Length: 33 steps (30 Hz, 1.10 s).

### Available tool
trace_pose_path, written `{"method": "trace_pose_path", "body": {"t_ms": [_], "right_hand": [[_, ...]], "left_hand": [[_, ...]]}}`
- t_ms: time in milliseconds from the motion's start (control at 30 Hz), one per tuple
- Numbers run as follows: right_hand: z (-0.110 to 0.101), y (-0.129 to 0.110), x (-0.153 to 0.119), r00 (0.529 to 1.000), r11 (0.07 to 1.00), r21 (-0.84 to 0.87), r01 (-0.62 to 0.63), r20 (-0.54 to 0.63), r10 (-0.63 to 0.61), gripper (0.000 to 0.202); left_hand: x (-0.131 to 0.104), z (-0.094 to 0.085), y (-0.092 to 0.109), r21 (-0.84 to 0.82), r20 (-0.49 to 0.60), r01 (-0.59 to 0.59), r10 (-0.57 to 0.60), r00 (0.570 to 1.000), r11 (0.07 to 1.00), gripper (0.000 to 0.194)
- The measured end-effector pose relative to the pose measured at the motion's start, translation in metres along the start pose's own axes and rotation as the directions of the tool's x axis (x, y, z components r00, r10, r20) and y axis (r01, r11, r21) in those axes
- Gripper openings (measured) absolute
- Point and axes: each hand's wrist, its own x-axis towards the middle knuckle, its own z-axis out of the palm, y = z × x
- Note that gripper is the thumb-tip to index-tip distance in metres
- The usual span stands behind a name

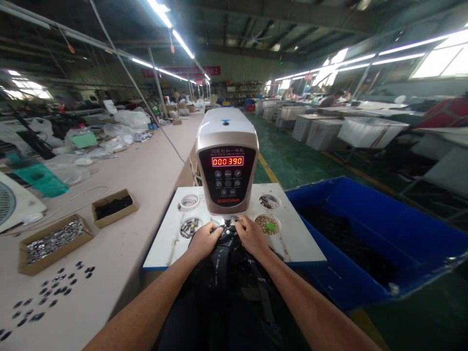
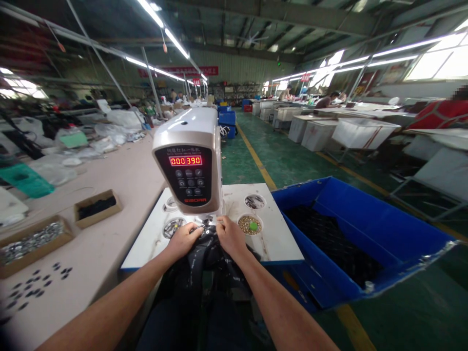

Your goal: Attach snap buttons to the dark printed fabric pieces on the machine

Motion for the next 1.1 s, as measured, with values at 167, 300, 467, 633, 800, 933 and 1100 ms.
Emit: {"method": "trace_pose_path", "body": {"t_ms": [167,300,467,633,800,933,1100], "right_hand": [[-0.014,-0.006,-0.015,0.995,0.993,0.082,0.082,-0.059,-0.078,0.029],[-0.025,-0.010,-0.038,0.987,0.982,0.126,0.138,-0.096,-0.127,0.030],[-0.037,-0.019,-0.087,0.982,0.966,0.188,0.176,-0.097,-0.160,0.027],[-0.049,-0.035,-0.151,0.990,0.941,0.319,0.115,0.041,-0.135,0.035],[-0.048,-0.051,-0.195,0.951,0.951,0.225,0.212,0.177,-0.254,0.019],[-0.038,-0.056,-0.219,0.896,0.891,0.094,0.444,-0.042,-0.442,0.012],[-0.037,-0.058,-0.249,0.794,0.798,0.060,0.599,-0.170,-0.583,0.018]], "left_hand": [[-0.018,-0.003,0.011,-0.074,-0.040,-0.014,0.011,0.999,0.997,0.028],[-0.044,-0.004,0.020,-0.123,-0.011,-0.009,0.008,1.000,0.992,0.032],[-0.088,-0.006,0.023,-0.239,0.235,0.053,0.004,0.972,0.970,0.035],[-0.143,-0.007,0.015,-0.428,0.254,0.079,0.036,0.967,0.900,0.020],[-0.192,-0.015,0.014,-0.227,0.129,-0.145,0.178,0.976,0.963,0.015],[-0.226,-0.022,0.012,0.135,0.061,-0.379,0.374,0.926,0.916,0.035],[-0.260,-0.032,0.011,0.315,0.083,-0.575,0.582,0.809,0.755,0.041]]}}
